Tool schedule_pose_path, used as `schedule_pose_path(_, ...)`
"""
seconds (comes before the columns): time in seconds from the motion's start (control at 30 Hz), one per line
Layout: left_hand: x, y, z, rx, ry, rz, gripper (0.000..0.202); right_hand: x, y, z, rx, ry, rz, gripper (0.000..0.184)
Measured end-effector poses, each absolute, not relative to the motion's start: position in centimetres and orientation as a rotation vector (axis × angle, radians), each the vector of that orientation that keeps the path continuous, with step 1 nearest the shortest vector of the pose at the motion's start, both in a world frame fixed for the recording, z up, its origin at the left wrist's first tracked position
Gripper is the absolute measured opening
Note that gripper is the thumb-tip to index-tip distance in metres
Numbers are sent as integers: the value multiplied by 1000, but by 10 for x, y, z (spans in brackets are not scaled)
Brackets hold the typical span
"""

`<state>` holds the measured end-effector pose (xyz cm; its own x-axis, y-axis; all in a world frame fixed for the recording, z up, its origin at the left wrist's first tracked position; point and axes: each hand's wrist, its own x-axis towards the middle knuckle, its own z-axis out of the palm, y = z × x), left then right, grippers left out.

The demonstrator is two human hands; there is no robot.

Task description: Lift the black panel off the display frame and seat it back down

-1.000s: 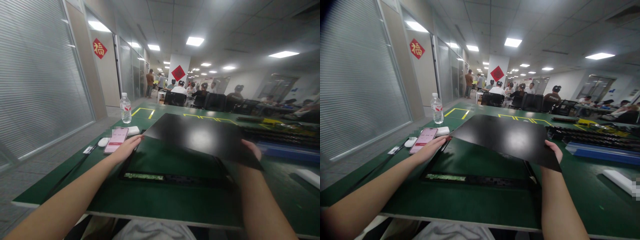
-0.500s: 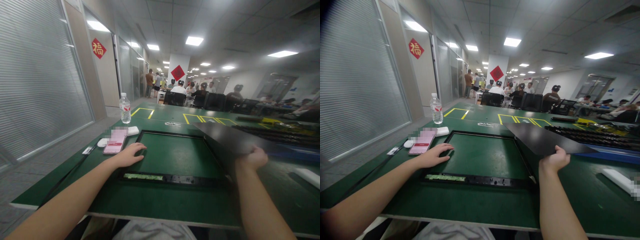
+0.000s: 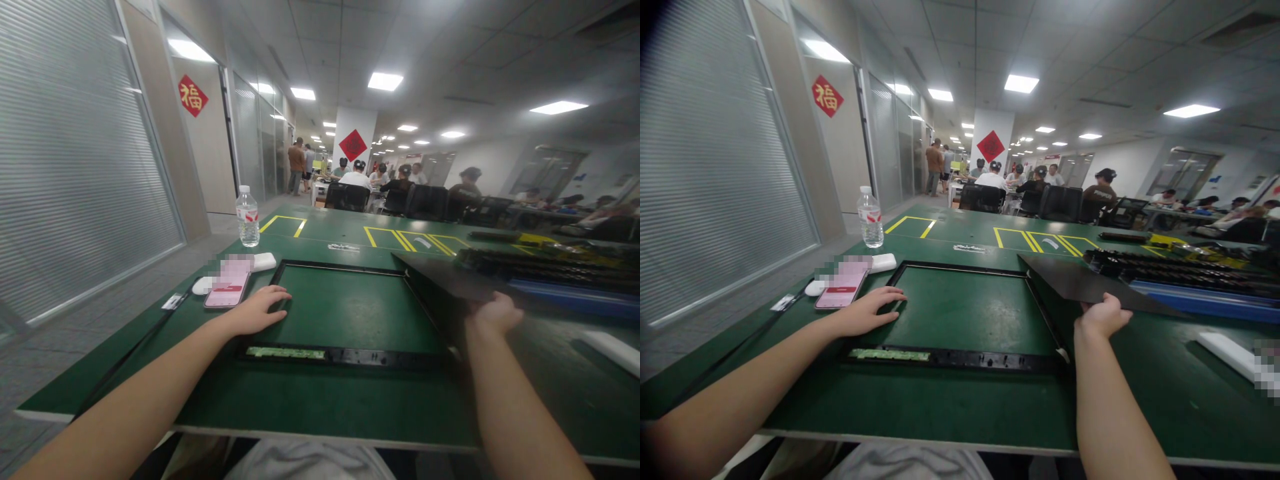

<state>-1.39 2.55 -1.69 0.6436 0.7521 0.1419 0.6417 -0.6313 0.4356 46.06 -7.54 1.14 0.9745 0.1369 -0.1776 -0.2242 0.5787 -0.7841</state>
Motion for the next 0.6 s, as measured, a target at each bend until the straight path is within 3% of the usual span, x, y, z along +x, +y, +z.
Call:
schedule_pose_path(0.13, -14, 26, -18, 2525, 1113, 443, 51, 470, -68, 1, -962, 127, 160, 27)
schedule_pose_path(0.6, -14, 29, -21, 2544, 1123, 409, 54, 503, -55, -36, -1061, 209, 273, 34)
